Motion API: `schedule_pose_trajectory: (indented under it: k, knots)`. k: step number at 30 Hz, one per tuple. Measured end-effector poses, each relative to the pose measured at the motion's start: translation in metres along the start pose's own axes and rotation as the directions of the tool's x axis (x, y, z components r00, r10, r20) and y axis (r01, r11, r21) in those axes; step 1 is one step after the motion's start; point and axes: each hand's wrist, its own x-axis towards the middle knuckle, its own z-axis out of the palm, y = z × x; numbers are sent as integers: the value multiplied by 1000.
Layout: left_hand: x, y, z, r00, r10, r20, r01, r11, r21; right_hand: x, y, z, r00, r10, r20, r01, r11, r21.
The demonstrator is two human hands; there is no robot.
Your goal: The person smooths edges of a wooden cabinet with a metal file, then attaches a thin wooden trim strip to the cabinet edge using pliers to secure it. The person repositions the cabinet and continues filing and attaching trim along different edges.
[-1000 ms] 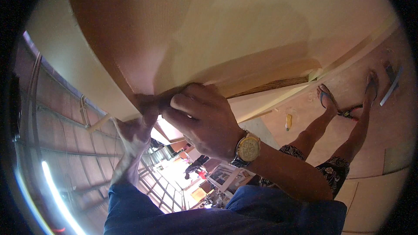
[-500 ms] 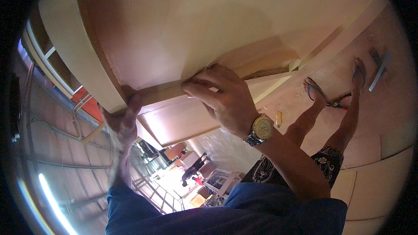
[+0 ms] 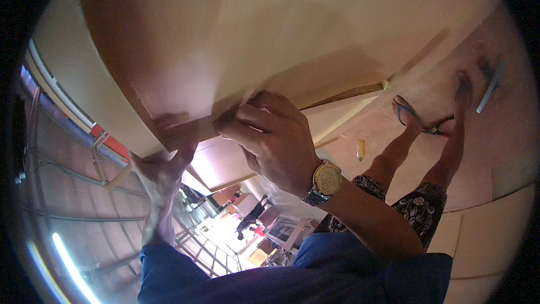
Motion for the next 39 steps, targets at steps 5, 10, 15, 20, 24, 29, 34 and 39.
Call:
schedule_pose_trajectory:
  k: [5, 10, 15, 20, 24, 29, 34, 39]
  knots:
    - [-2, -3, -5, 1000, -3, -16, 6, 988, 156, 4, -9, -1, 995, -77, 55, 72, 993, 93]
    - [-2, -31, -25, 948, 293, 126, -296, 955, 11, 6, -24, 24, 990, -105, -94, 115, 987, 108]
    - [4, -31, -27, 839, 545, -2, -477, 736, 481, 6, -16, 38, 981, -86, -174, 109, 986, 123]
    - [-31, 14, 30, 534, 767, 355, -653, 108, 749, -15, 31, 16, 961, -160, -224, 165, 986, 4]
    - [-6, 15, 75, 715, 344, 609, -699, 388, 601, -43, 69, -6, 984, -79, -159, 82, 997, 8]
    - [14, -2, 90, 646, 389, 656, -763, 335, 552, -56, 92, -14, 976, -99, -196, 98, 995, -13]
    - [14, -5, 104, 668, 416, 617, -744, 393, 541, -96, 112, -66, 885, 271, -378, -322, 944, -77]
    - [21, -8, 128, 655, 380, 653, -752, 415, 512, -100, 158, -100, 150, 975, 166, -585, -48, 809]
